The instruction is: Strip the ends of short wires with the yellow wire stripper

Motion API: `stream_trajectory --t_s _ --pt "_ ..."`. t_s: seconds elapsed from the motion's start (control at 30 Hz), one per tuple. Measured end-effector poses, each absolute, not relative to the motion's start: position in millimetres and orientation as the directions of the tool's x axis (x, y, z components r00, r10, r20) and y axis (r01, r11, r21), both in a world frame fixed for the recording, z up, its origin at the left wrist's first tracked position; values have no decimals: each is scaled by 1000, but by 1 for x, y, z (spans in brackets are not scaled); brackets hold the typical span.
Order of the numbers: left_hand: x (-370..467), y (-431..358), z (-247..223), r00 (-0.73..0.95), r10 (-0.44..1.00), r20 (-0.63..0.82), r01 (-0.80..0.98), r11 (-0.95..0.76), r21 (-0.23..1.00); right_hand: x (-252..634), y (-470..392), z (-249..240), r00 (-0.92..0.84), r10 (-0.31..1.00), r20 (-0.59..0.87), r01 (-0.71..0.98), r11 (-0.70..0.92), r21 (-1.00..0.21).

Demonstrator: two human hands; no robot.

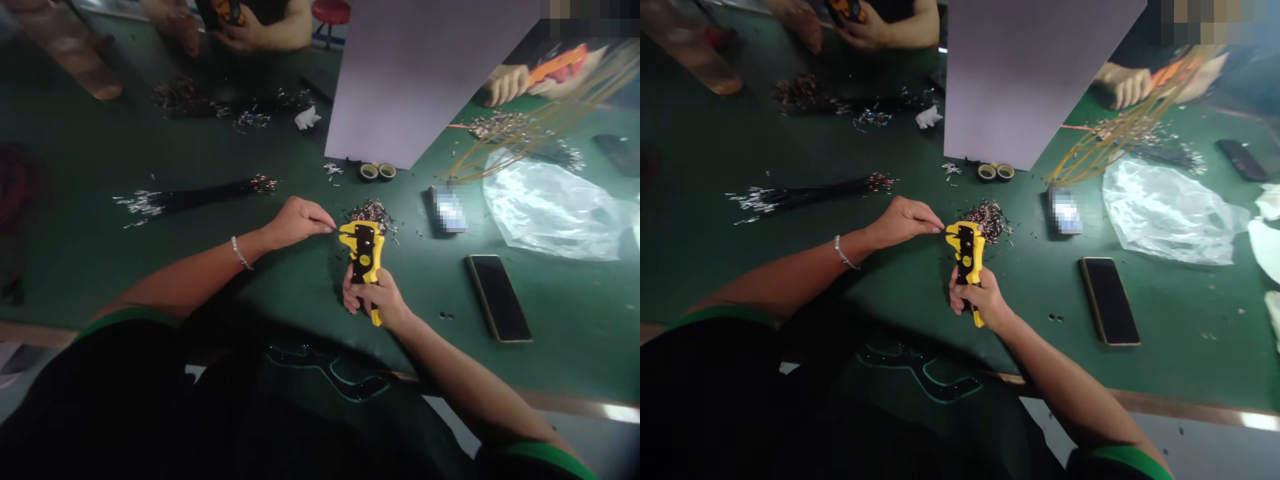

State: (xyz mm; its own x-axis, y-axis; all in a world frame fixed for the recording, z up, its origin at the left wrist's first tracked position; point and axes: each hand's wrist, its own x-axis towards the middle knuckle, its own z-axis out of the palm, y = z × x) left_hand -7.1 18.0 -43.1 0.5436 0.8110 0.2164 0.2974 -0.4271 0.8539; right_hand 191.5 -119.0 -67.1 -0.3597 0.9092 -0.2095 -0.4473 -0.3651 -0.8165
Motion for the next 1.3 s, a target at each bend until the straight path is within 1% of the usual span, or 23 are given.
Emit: stream_trajectory --t_s 0.13,0.23,0.43,0.57,0.67,0.77,0.93,1.0,1.13,1.3 --pt "-8 18 -44 528 826 200 284 -393 875 196 -118 -65 -387 900 -200 -471 -380 -796" --pt "-8 18 -45 491 857 159 258 -317 913 200 -117 -59 -442 877 -189 -458 -402 -793" --pt "-7 17 -48 449 893 10 163 -93 982 214 -109 -50 -430 885 -176 -480 -389 -786" --pt "-6 18 -53 431 895 -117 86 89 992 224 -102 -51 -430 881 -198 -511 -418 -751" --pt "-6 19 -55 422 888 -185 68 173 983 229 -99 -52 -435 874 -219 -502 -437 -746" --pt "-8 21 -54 404 886 -227 71 217 974 230 -97 -50 -429 871 -238 -492 -447 -747" --pt "-13 31 -52 291 928 -235 83 220 972 236 -93 -48 -394 884 -251 -479 -431 -764" --pt "-16 35 -55 251 951 -183 103 162 981 239 -91 -48 -379 889 -255 -483 -426 -765" --pt "-21 43 -67 212 977 -38 219 -9 976 244 -88 -49 -360 896 -261 -488 -420 -765" --pt "-22 44 -75 220 975 11 273 -72 959 245 -86 -51 -358 895 -265 -503 -424 -753"
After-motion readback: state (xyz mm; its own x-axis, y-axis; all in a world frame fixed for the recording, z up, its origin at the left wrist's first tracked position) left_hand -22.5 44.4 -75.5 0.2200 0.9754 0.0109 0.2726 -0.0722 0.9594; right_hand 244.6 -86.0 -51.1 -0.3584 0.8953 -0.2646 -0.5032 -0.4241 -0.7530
